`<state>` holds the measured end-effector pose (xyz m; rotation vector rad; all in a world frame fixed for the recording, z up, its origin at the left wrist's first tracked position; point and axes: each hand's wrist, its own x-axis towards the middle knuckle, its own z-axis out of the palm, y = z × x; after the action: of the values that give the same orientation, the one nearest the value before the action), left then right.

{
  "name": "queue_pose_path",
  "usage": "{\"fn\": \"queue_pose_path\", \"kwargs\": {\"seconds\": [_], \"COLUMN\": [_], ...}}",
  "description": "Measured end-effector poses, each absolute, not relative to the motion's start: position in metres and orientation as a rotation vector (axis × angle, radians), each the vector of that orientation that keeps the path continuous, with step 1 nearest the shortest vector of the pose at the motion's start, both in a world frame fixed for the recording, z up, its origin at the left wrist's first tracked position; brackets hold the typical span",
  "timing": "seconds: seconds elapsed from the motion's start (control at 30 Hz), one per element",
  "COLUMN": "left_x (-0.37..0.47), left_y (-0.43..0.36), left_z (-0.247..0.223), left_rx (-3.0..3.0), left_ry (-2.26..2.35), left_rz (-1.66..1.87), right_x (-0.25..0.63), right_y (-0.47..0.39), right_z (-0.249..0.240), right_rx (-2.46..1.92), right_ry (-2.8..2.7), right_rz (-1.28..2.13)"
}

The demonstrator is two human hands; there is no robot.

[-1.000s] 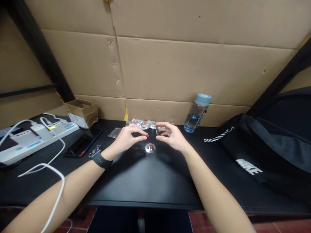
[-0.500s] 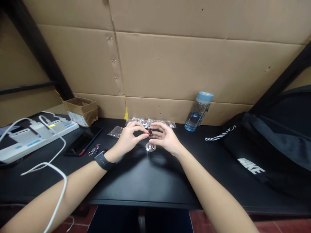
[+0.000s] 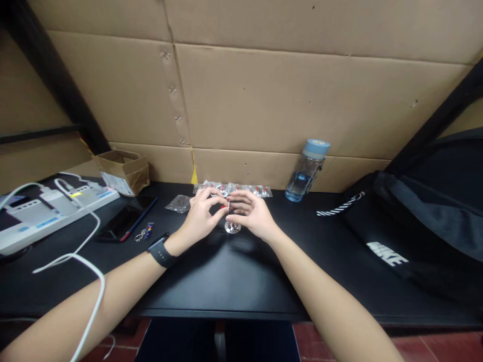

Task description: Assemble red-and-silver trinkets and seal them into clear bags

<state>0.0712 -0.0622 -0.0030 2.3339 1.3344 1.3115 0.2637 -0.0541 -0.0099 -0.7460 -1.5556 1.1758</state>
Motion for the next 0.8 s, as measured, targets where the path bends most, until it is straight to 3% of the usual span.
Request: {"fn": "queue_pose_path", "kwargs": {"seconds": [0.23,0.5,0.8], "left_x": [0.070,0.069,0.059], "left_y": [-0.050,-0.037,-0.040], "left_z": [-0.014,-0.028,-0.010], "left_rx": [2.183,2.027,2.070], "left_ry": [1.264,1.054,1.097], "left_rz": [1.325,1.340,1.421], "right_x": [0.264,0.272,0.275], "right_y": [-0.053,-0.057,-0.059], "right_z": [-0.013,-0.002,0.004], "right_rx": [-0.838,-0.853,-0.883], "right_ry": [-1.716,-2.045,-2.298], "right_rz": [0.895,0.296,-0.074]}}
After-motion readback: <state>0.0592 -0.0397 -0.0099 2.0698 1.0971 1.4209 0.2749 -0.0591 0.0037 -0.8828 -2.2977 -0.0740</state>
